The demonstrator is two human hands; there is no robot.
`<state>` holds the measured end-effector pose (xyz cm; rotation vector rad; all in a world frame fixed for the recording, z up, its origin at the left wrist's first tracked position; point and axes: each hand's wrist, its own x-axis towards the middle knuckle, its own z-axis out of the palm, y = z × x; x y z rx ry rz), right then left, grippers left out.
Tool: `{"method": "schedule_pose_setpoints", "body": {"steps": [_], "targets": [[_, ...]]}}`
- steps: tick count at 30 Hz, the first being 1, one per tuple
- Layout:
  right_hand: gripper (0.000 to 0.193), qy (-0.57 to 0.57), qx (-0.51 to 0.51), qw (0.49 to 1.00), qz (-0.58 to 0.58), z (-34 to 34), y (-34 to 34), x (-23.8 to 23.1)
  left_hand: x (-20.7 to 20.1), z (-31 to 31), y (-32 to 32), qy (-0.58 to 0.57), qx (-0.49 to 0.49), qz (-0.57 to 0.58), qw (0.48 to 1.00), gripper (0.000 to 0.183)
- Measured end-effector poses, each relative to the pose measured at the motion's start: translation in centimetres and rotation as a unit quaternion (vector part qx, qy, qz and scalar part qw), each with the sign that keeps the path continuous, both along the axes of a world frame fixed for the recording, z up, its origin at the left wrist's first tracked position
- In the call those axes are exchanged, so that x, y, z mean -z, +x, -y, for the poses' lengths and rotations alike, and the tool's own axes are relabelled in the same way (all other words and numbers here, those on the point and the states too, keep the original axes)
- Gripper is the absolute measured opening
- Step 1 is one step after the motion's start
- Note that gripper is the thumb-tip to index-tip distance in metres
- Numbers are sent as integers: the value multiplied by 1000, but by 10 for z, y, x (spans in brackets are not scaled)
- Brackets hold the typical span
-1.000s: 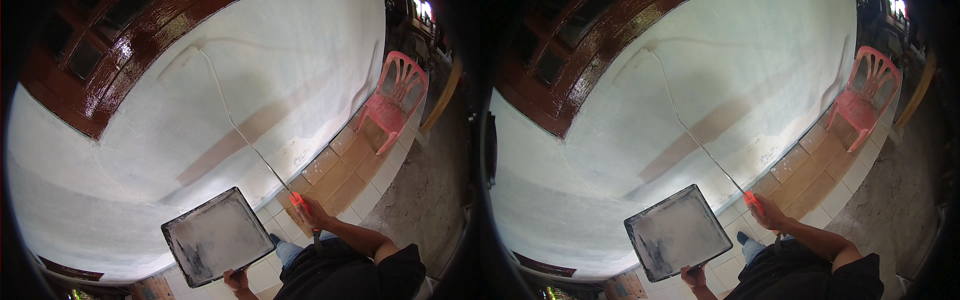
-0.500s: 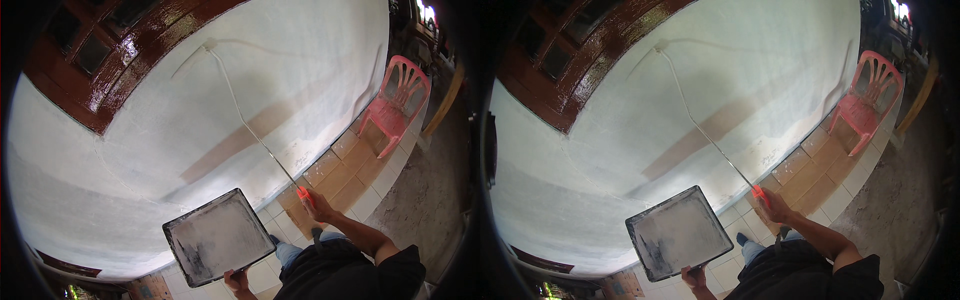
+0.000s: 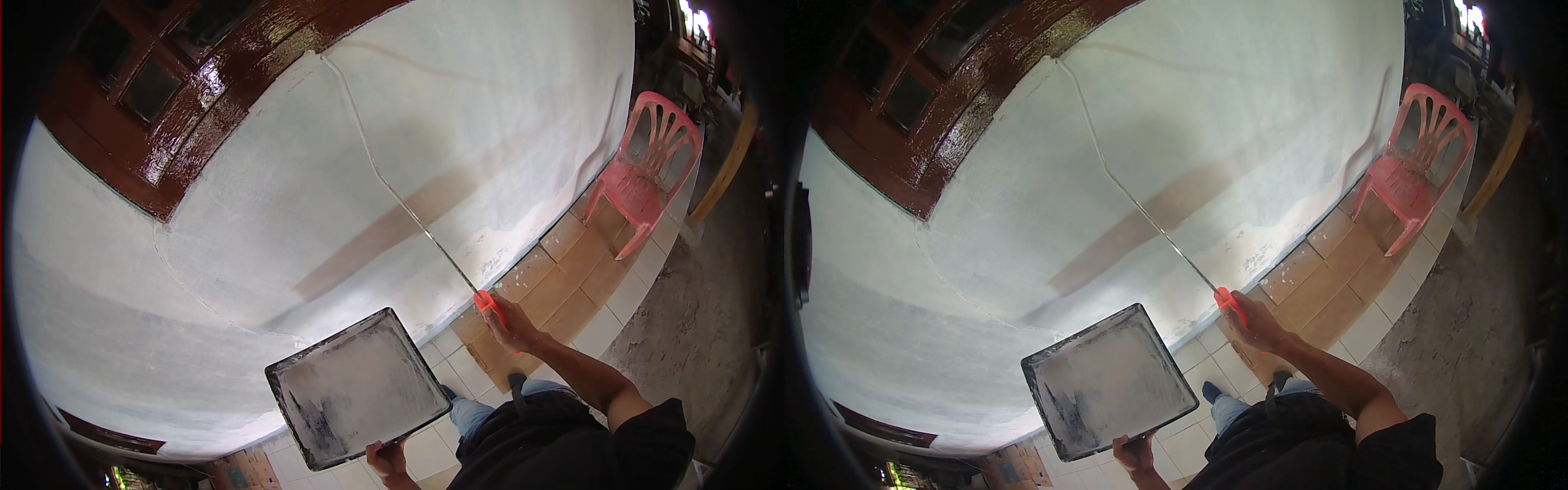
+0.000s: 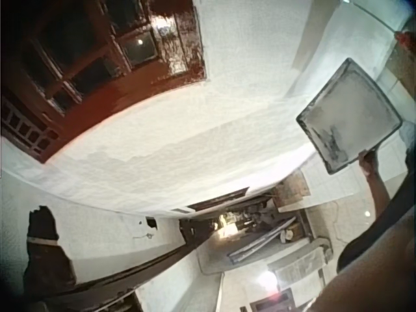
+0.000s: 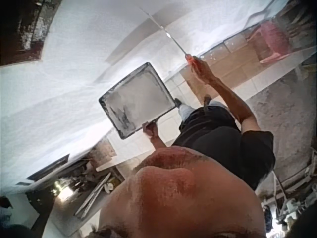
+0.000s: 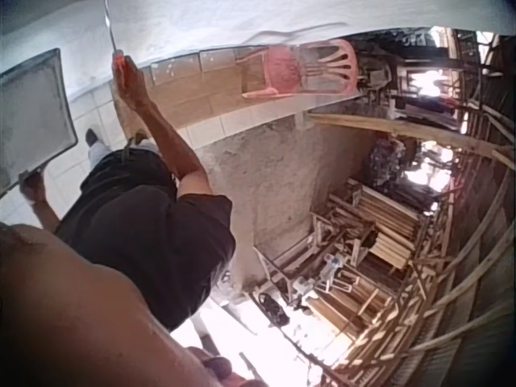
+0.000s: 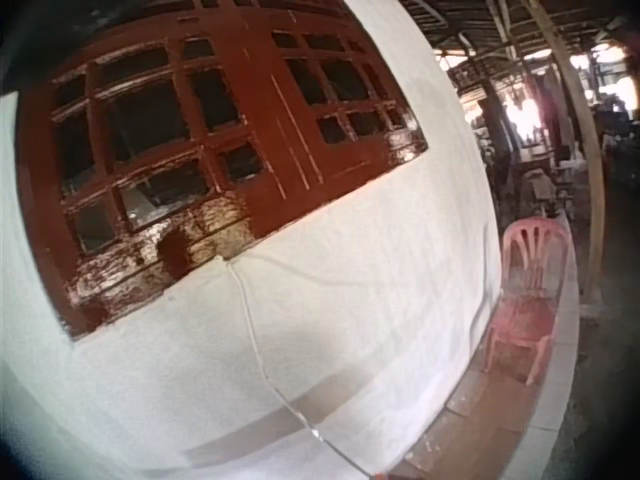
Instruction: The person applies white paint from a paint tray onto a wall using a paint roller.
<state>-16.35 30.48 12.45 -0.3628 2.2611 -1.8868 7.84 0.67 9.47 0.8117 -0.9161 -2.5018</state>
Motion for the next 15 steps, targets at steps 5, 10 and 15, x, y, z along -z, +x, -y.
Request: {"method": "schedule_pose_setpoints", "body": {"steps": [5,10,15], "targets": [[32,-9,-7,1000,6,-10,11,45,-4,-2,1,-2,-11,4,1000,71],[29,-15,24,1000,8,-15,11,52,0,0,-3,-8,0,0,1000,71],[31,-7,-5,1000,-6,-7,2,29,-4,0,-1,-1,-7,-2,1000,70]]}}
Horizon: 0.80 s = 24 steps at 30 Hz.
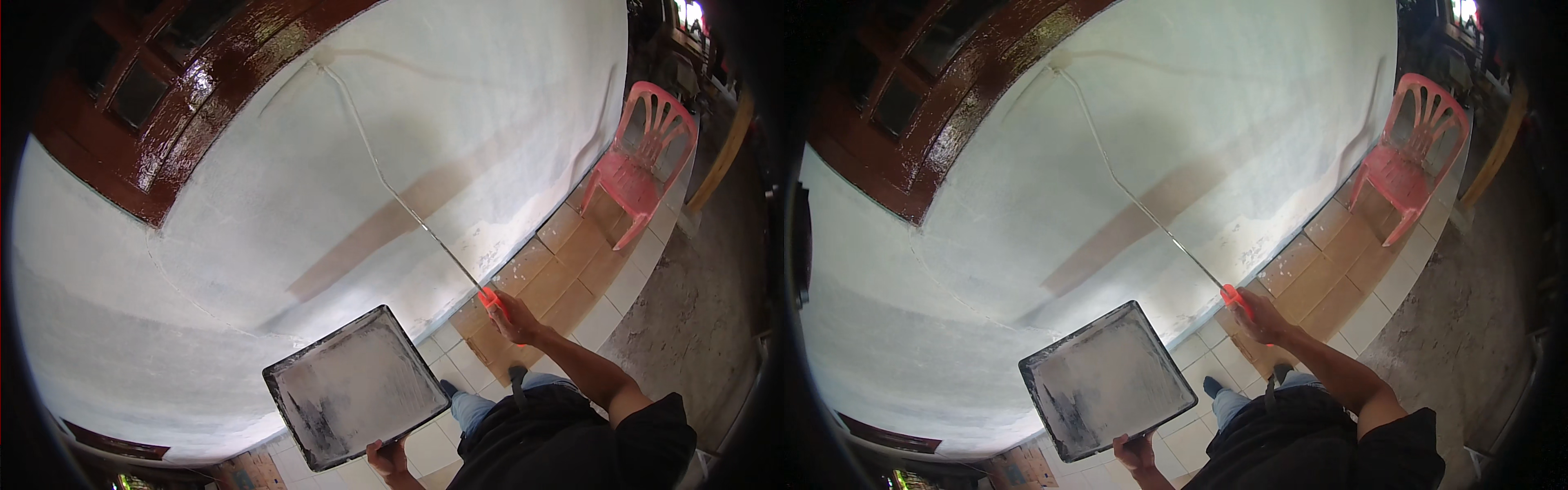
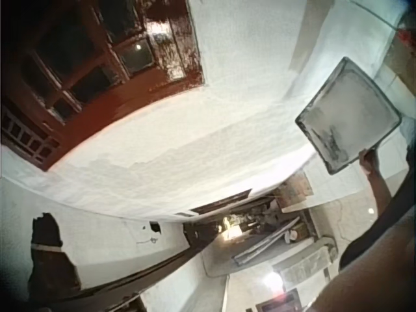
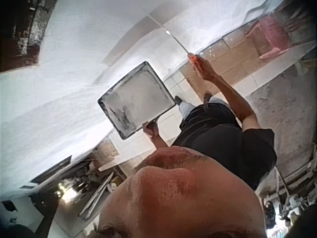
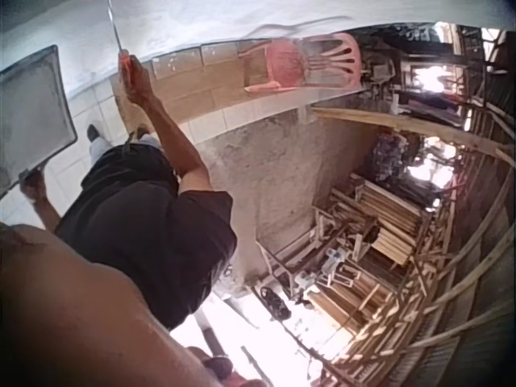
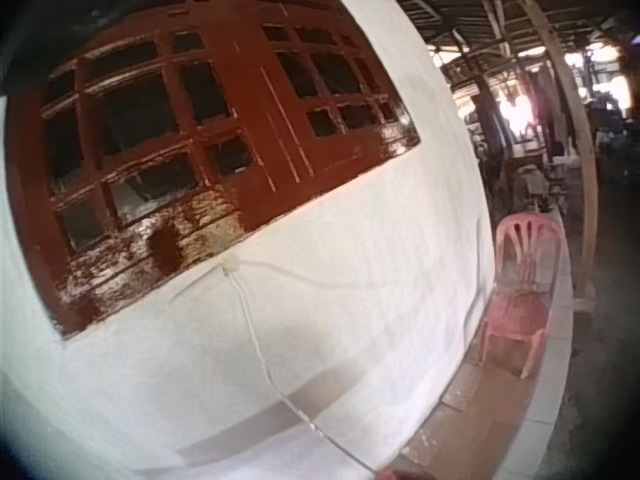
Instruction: The person applies white paint from a paint tray onto a wall using a paint roller.
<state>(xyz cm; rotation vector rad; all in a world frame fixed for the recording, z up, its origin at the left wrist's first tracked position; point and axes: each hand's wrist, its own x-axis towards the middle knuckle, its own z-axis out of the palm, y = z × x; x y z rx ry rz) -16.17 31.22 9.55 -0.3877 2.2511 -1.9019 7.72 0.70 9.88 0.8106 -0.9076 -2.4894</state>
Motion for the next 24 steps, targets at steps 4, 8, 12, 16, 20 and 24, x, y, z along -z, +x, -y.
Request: {"method": "schedule_pose_setpoints", "body": {"steps": [4,8,12,16,20,24], "targets": [[32,5,11,1000,-17,-24,4,48,-4,-3,1,1,-6,-7,1000,68],[40,21,33,999,-8,-38,29,96,1,0,2,-1,-14,-2,1000,68],[40,-14,15,1000,12,-31,24,67,3,4,2,-8,-11,2,1000,70],[37,-17,6,999,33,-24,12,8,-2,2,2,-13,-6,-2,1000,73],[31,10,3,1000,28,-22,13,-15,-4,-3,1,-12,5,-10,1000,73],[31,1,18,1000,-4,-17,11,-22,-8,-8,-3,-11,7,-9,1000,72]]}}
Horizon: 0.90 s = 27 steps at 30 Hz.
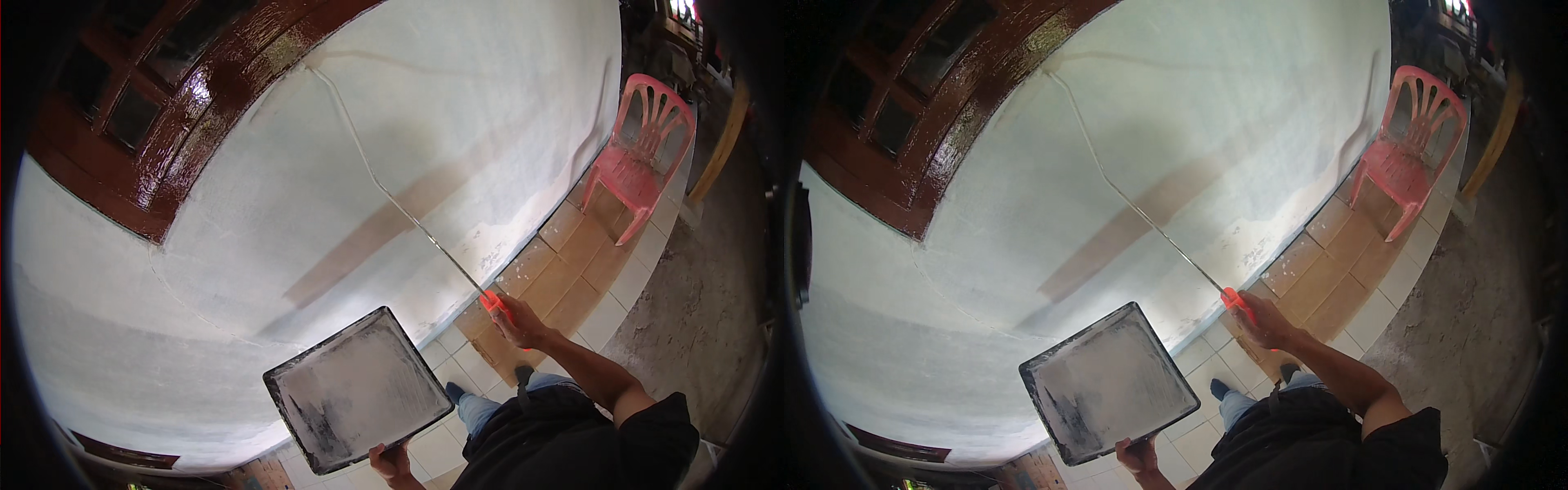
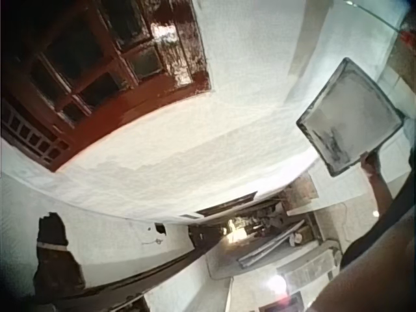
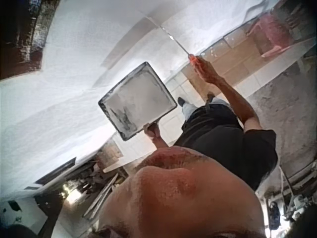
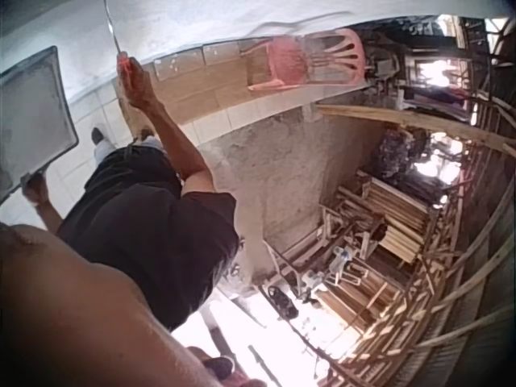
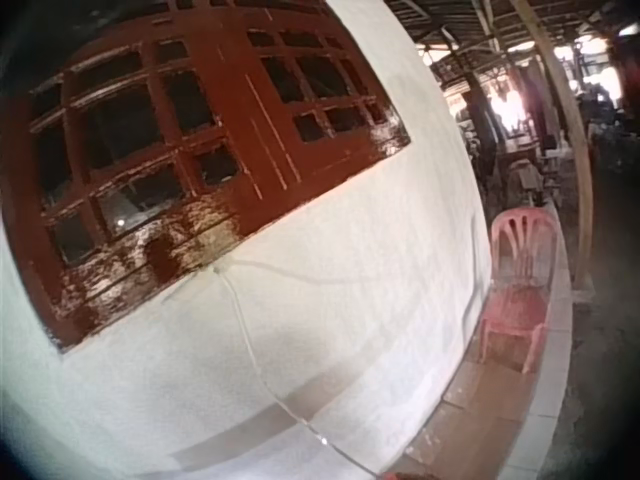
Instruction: The person applies white paint from a paint tray onto a wall using a paint roller.
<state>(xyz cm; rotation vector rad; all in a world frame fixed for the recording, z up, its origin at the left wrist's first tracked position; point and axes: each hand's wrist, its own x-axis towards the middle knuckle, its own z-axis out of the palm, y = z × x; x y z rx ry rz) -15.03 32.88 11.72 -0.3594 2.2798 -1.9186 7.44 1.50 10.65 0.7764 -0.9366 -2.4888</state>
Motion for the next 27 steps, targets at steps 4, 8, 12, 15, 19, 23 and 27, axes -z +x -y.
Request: {"method": "schedule_pose_setpoints", "body": {"steps": [4,8,12,15,19,23,27], "targets": [[31,11,-8,1000,15,2,-12,-3,3,3,4,-2,1,1,1000,71],[35,-18,-20,1000,-7,-1,-17,22,4,6,4,-2,-2,3,1000,70],[35,-17,-12,1000,-22,-5,-1,73,8,6,4,-2,-7,-14,1000,70],[33,-24,-7,1000,11,-7,1,74,12,9,5,0,-11,-12,1000,68],[32,-30,-6,999,33,-2,-9,31,13,10,5,-4,-8,-1,1000,72],[31,-17,-7,1000,-2,-1,-20,9,11,9,5,-7,-1,5,1000,73],[31,-16,-5,1000,-14,-4,-28,0,7,5,2,-9,3,2,1000,74]]}}
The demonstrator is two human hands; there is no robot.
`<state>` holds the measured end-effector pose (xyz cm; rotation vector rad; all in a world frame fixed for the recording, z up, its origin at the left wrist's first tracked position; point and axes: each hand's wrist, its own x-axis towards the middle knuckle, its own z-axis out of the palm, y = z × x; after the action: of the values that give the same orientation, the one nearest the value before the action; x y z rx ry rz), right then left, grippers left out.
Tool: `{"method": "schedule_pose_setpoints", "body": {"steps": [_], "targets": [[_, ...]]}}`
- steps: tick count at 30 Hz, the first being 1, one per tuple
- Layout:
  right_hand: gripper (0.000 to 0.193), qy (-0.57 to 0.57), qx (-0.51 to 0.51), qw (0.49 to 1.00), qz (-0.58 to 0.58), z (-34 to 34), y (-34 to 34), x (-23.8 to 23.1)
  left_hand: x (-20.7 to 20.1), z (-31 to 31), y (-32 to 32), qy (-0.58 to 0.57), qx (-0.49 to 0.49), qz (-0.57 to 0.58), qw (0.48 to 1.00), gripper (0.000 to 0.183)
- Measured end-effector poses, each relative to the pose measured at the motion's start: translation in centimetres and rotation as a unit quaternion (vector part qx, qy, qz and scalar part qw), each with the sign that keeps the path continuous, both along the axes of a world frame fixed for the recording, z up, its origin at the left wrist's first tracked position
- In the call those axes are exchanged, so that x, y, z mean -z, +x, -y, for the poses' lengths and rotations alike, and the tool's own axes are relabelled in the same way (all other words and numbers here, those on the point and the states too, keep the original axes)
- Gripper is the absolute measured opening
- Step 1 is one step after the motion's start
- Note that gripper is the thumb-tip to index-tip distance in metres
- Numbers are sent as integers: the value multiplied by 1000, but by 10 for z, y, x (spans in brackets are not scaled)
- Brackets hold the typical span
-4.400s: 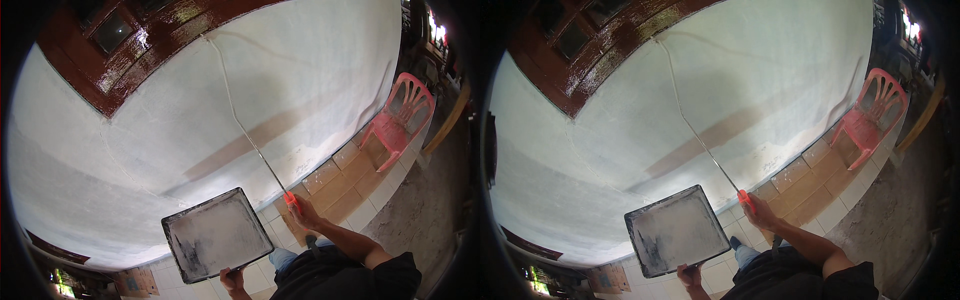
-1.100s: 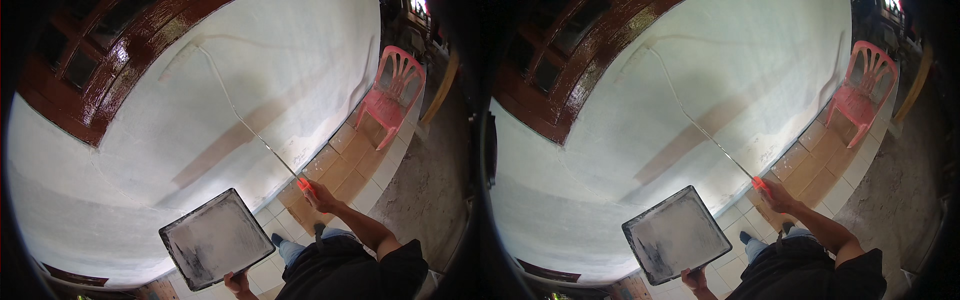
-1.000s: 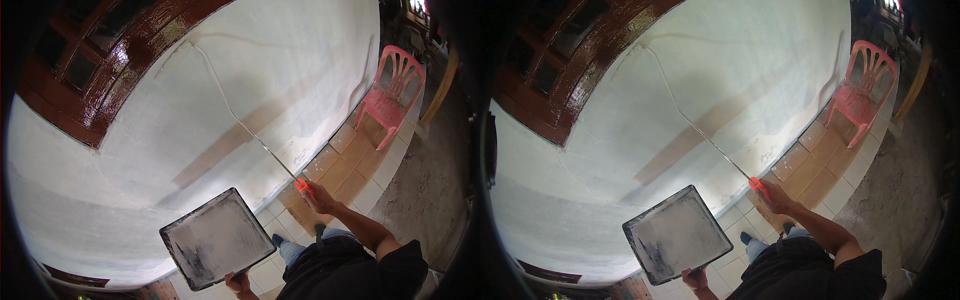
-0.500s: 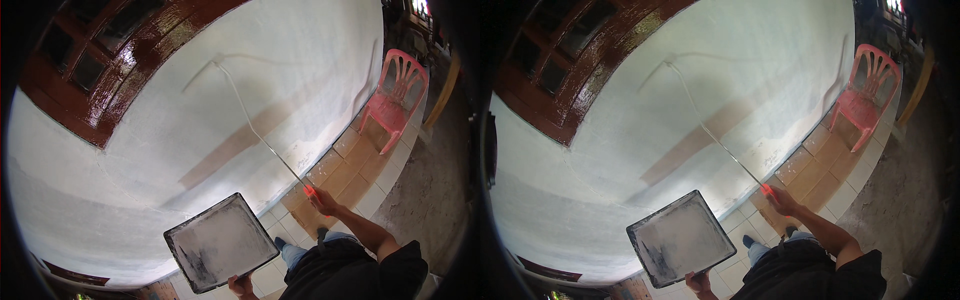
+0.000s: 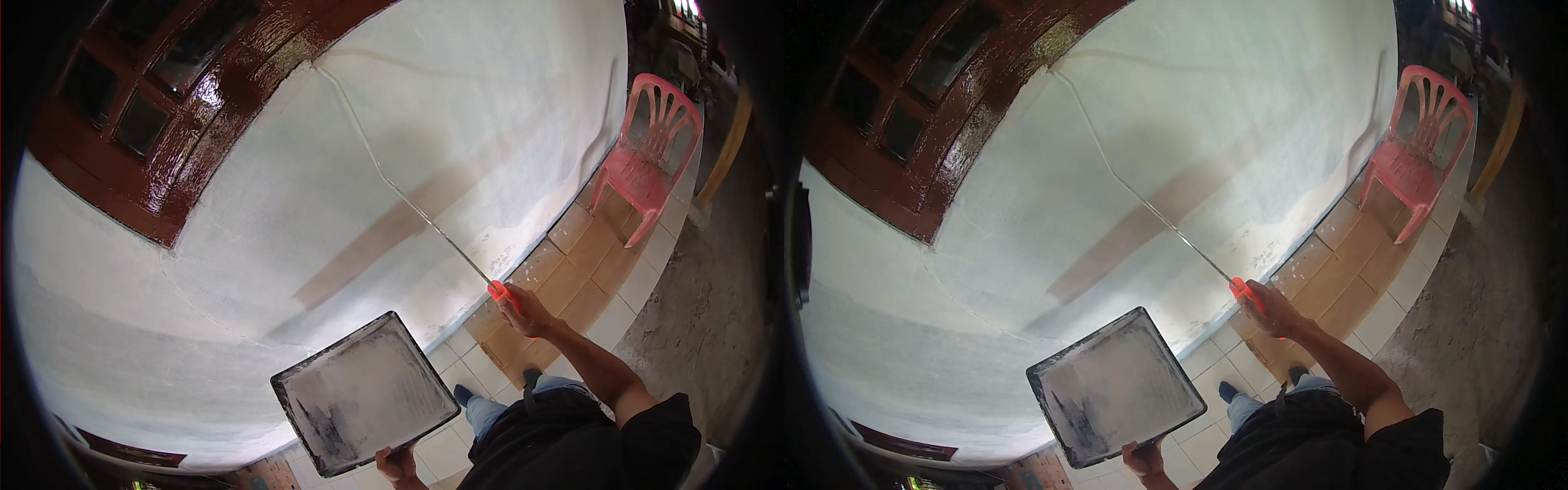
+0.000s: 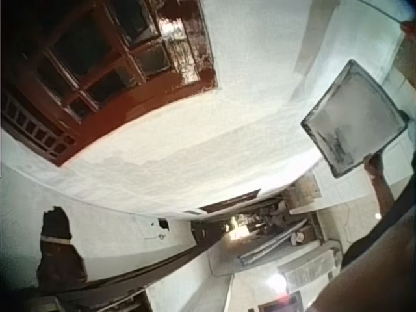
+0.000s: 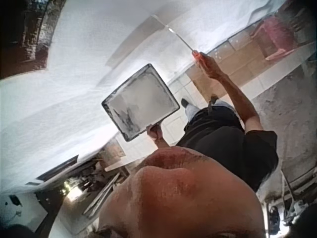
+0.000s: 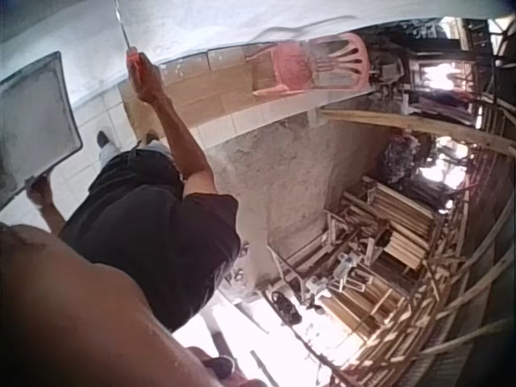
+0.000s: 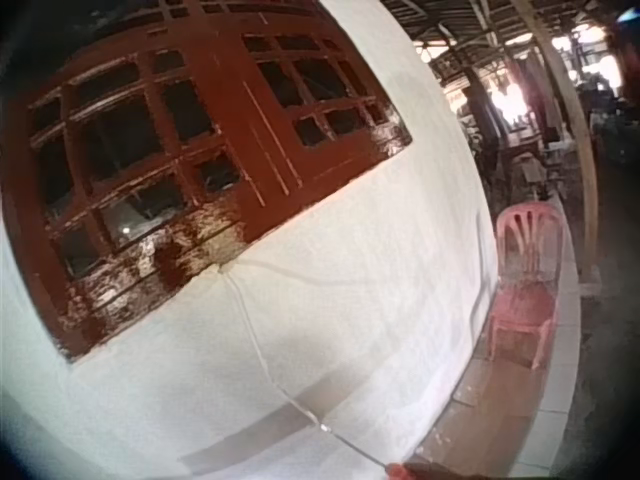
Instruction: The person applies white paint from a paint tray onto a wall using a paint roller.
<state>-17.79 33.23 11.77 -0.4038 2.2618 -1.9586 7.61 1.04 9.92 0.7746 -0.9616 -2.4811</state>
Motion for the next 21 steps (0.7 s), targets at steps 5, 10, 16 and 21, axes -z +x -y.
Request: {"method": "schedule_pose_setpoints", "body": {"steps": [5,10,16,21], "targets": [[32,-14,-23,999,18,-6,-6,19,-1,-1,0,0,-4,-13,1000,70],[36,-53,-15,998,25,-6,10,80,0,-3,-1,-6,-7,-1,1000,70],[35,-60,-18,997,34,1,8,64,28,17,13,-11,-29,20,999,71],[31,-31,-8,999,19,3,-10,34,18,9,6,-18,-26,4,1000,72]]}}
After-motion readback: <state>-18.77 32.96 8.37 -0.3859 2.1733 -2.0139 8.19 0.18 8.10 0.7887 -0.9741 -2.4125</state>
